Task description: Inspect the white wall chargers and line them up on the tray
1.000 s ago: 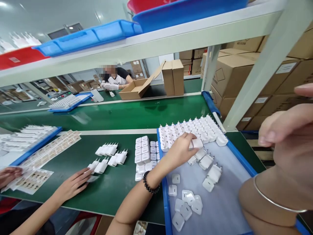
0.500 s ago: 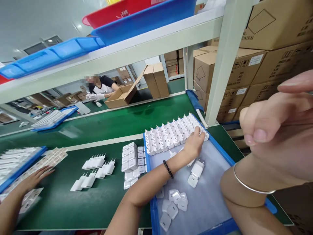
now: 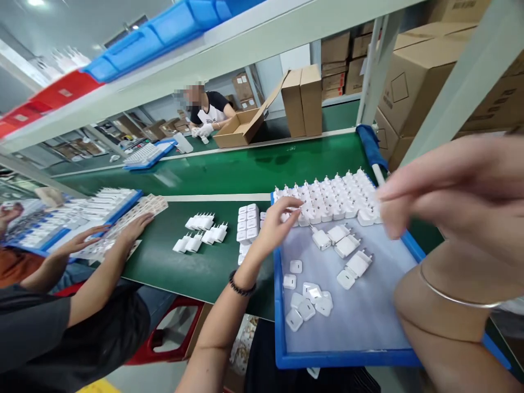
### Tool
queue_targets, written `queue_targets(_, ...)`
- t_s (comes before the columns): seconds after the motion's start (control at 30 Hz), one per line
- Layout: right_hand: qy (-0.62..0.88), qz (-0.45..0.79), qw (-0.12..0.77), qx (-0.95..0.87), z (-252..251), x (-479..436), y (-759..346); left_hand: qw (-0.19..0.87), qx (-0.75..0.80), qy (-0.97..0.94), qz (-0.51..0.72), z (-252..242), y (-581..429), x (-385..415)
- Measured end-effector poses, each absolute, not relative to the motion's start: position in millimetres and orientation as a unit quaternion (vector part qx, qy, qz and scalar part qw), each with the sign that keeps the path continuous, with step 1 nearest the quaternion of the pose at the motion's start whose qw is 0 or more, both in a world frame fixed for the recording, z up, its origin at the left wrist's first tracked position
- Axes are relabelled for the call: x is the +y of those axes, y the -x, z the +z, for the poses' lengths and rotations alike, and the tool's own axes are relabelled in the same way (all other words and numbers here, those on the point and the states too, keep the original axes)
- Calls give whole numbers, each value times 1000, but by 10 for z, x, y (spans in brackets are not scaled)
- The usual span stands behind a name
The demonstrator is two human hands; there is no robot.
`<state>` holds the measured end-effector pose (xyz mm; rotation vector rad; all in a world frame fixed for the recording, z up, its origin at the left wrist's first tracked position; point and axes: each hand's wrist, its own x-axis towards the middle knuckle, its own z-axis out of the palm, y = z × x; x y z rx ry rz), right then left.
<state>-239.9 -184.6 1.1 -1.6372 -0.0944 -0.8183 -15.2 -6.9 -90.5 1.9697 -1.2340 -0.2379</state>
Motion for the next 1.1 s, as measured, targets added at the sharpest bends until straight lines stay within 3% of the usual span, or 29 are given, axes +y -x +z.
queue_targets(0.13,814,-209,511,-180,43,-1706,2057,349,-450,-815,-110,-1071,318,553)
queue_targets(0.27,890,-69,435,-120,-82,-1653,1800,253,-440,-848,-153,-1341,748,777)
queue_targets(0.4,921,56,377,-77,-188,-1629,1673,281,-344,-882,-157,-1449,966,759)
queue_targets(0.83,906,46,391,-158,-163,-1645,1620,614,-238,-688,-305,-1132,631,292)
queue_targets(0.97,888,37,419,-187,-117,-1705,1623,624,-282,-658,-312,-1094,636,98)
queue_targets(1.1,901,2,406,-154,-104,-1748,1627,565,-360,-696,-260,-1192,562,-9)
